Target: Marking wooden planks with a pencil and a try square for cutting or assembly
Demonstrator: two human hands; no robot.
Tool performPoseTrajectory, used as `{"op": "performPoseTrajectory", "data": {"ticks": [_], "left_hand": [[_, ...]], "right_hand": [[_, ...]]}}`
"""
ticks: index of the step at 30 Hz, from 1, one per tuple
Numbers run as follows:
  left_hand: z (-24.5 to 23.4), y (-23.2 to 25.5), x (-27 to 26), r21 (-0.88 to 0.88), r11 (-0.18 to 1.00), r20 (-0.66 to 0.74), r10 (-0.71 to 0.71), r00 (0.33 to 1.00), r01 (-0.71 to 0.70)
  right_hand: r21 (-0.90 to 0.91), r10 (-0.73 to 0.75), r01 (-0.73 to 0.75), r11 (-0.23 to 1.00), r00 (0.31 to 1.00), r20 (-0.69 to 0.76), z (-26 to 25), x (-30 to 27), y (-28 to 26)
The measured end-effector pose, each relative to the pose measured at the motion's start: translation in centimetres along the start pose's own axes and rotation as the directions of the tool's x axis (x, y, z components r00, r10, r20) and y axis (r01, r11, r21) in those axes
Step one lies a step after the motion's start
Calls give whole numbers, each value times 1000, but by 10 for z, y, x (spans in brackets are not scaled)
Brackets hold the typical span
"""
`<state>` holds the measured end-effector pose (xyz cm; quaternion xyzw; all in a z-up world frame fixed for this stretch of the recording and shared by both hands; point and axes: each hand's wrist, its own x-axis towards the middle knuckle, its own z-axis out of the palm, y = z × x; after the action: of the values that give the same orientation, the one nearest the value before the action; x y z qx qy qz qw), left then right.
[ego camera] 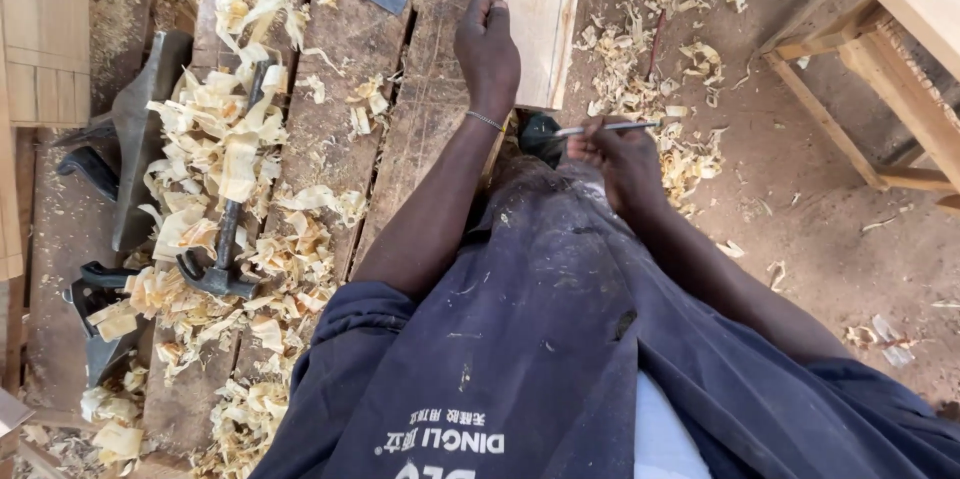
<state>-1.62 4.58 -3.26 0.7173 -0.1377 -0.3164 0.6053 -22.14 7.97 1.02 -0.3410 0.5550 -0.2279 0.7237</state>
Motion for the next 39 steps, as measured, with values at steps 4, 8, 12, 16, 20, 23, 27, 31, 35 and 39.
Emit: {"op": "performPoseTrajectory", "data": {"ticks": [4,8,12,16,20,23,27,31,35,39], "left_hand": [[2,-2,-2,-17,999,7,-33,999,33],[5,-16,5,-8,999,20,46,999,-46],[5,-13,3,17,995,19,94,995,-94],[6,-11,4,-19,1000,8,-14,1000,14],[2,4,-2,-16,999,41,-35,999,36],[4,-17,5,-44,998,22,45,999,-44],[5,-6,2,8,999,5,-40,999,40],[1,-2,-3,-29,1000,19,5,1000,-4],[2,-4,-1,-53,998,26,25,999,-23],[0,16,-6,10,996,27,-84,996,84]], "right_hand": [[83,-122,121,989,993,3,1,16,-7],[178,-164,159,971,986,13,12,28,-11],[161,-156,151,975,987,23,15,26,-12],[129,-152,150,980,988,5,17,25,-10],[122,-148,144,982,989,18,16,26,-6],[85,-157,154,984,987,31,19,19,-14],[77,-149,146,986,989,24,19,19,-14],[59,-152,150,987,988,27,19,18,-15],[27,-153,153,988,988,11,23,14,-20],[75,-187,185,980,982,31,22,33,-24]]}}
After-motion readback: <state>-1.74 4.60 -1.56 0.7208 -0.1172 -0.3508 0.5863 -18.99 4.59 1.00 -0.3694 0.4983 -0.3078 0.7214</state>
